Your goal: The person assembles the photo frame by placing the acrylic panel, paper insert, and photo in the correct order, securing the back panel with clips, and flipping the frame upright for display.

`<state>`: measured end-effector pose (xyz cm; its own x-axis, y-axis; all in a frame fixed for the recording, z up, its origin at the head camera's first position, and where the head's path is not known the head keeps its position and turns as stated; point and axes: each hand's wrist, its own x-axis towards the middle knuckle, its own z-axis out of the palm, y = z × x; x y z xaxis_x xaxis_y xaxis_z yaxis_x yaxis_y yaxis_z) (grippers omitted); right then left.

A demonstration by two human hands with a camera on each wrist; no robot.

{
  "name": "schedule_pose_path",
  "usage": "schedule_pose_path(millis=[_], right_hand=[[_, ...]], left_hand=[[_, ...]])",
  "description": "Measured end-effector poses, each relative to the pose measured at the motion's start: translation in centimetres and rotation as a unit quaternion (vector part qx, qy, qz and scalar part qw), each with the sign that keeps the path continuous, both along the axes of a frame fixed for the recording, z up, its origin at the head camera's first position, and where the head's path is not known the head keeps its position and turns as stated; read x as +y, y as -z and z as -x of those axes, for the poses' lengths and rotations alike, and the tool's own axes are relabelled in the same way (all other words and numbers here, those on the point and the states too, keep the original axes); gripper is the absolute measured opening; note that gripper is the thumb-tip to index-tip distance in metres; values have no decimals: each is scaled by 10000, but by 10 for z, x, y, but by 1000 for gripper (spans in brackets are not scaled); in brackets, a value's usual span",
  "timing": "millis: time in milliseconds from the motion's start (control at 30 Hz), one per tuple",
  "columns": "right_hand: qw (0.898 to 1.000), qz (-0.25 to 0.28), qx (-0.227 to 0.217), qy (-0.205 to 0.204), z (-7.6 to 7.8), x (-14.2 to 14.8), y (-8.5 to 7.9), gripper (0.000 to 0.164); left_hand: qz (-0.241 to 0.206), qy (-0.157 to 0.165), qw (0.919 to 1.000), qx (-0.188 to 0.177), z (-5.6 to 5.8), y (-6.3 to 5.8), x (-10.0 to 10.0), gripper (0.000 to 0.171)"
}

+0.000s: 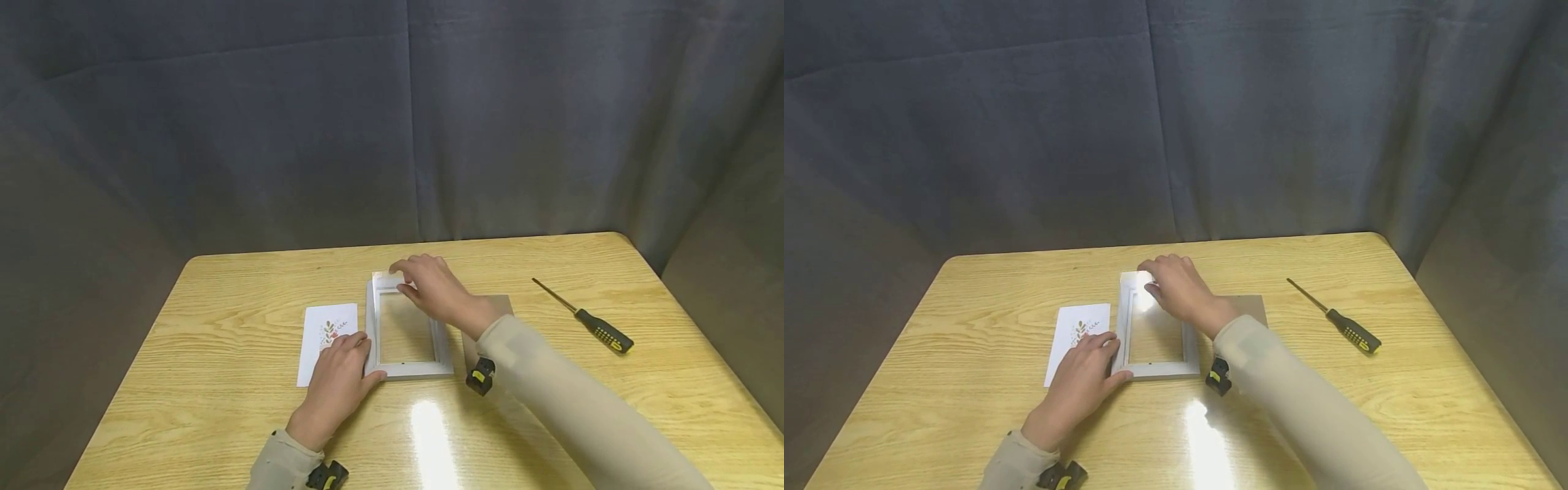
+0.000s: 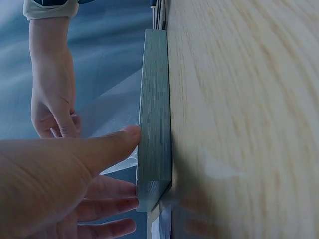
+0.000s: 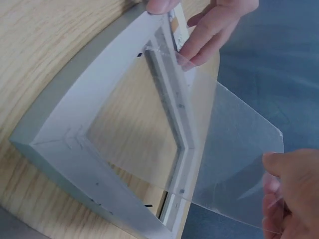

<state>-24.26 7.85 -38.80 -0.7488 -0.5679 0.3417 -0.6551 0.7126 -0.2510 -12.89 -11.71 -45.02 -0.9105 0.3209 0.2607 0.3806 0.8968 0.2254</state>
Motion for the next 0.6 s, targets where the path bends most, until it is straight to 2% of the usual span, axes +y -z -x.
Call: schedule_pose_path(millis=[333,600], right_hand=[[9993,-348,-100,90,-2,3,6,43],[9958,-752,-511,143,1,1,6,62]], left_hand=[[-16,-34,10000,-45,1,0,1,61],[10,-4,10000,-58,2,1,1,62]])
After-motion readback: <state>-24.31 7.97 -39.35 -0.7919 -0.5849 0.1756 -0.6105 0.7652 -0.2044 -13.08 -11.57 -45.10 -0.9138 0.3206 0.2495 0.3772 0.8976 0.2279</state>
